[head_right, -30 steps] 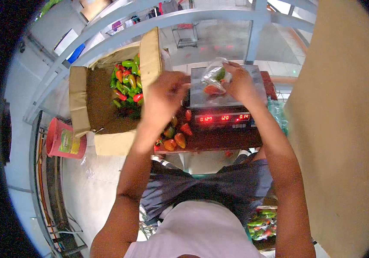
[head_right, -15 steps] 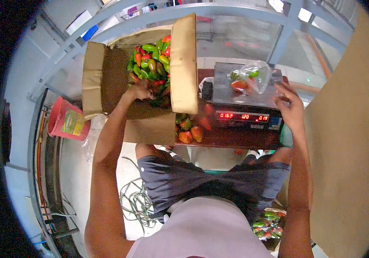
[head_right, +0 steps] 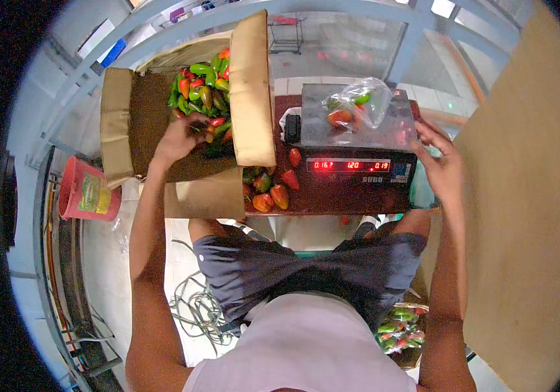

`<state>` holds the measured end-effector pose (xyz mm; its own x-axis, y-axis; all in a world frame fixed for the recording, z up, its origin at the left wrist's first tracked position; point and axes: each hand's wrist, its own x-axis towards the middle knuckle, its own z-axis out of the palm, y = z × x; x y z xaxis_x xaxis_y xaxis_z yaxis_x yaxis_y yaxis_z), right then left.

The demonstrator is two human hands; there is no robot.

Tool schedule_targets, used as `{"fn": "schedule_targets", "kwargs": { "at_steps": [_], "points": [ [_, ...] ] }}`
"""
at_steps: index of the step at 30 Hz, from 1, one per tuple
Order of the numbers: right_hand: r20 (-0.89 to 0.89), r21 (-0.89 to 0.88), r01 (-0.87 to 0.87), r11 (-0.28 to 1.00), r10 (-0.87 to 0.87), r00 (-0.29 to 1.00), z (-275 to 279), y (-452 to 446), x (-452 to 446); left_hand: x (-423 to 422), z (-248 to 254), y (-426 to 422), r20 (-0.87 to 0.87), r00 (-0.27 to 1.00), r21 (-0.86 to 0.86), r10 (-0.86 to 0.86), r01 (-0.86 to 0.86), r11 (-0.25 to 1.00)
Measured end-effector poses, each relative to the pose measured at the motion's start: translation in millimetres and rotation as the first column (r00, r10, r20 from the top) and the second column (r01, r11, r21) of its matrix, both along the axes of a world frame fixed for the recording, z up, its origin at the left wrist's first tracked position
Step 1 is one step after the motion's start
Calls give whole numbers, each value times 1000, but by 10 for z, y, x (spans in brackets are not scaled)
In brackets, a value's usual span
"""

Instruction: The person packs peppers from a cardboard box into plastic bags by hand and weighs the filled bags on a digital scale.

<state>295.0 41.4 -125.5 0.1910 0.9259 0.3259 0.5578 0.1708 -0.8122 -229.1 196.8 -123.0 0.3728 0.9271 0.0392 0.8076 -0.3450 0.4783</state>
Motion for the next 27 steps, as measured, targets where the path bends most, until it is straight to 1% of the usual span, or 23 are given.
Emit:
{"fn": "schedule_targets", "kwargs": {
  "at_steps": [2, 4, 6, 7, 9, 10, 12, 14, 15, 16, 18, 19, 20, 22, 25, 26, 27],
  "points": [
    [30, 18, -23, 1000, 23, 999, 13, 134, -76, -53, 139, -120, 139, 990, 129, 3, -21, 991],
    [61, 65, -64, 996, 60, 996, -80, 334, -101, -58, 271, -194, 356, 934, 6, 28, -32, 999],
    [176, 80, -100, 992, 85, 981, -305, 623, -46, 13, 431, -296, 530, 845, -88, 78, -37, 995],
    [233, 85, -118, 989, 95, 968, -400, 732, -37, 73, 490, -331, 488, 871, -46, 57, -39, 998],
    [248, 26, -102, 994, 93, 964, -577, 892, -63, 151, 571, -364, 401, 916, 39, 21, -40, 998],
    [255, -4, -95, 996, 93, 963, -594, 944, -120, 151, 530, -344, 409, 912, 12, 25, -32, 999],
    [71, -134, -72, 988, 82, 994, -597, 1039, -256, 153, 331, -256, 424, 905, -38, 29, -14, 999],
    [106, -82, -82, 993, 90, 990, -706, 1179, -229, 196, 213, -238, 427, 899, -132, 96, -43, 990],
    [176, -17, -85, 996, 86, 981, -671, 1244, -229, 236, 214, -264, 427, 895, -178, 129, -56, 982],
    [244, 45, -92, 995, 78, 967, -642, 1308, -232, 285, 224, -286, 377, 925, -40, 52, -40, 998],
    [242, 83, -89, 993, 67, 968, -510, 1340, -226, 317, 255, -263, 429, 903, 57, 7, -35, 998],
    [168, 58, -86, 995, 75, 983, -151, 1249, -302, 290, 258, -278, 452, 892, 103, -4, -48, 994],
    [90, 32, -96, 995, 93, 992, 60, 1234, -400, 254, 254, -265, 418, 908, 102, 4, -51, 994],
    [307, -35, -131, 991, 136, 942, 62, 1308, -503, 156, 217, -218, 340, 940, 93, 22, -57, 994],
    [344, -9, -198, 980, 189, 920, 135, 1338, -443, 107, 97, -233, 165, 974, 8, 153, -157, 988],
    [306, 13, -218, 976, 203, 930, 166, 1298, -415, 47, -50, -201, 243, 966, 65, 86, -104, 992],
    [306, 1, -228, 974, 217, 927, 157, 1248, -419, -59, -222, -144, 318, 945, 16, 78, -88, 996]
  ]
}}
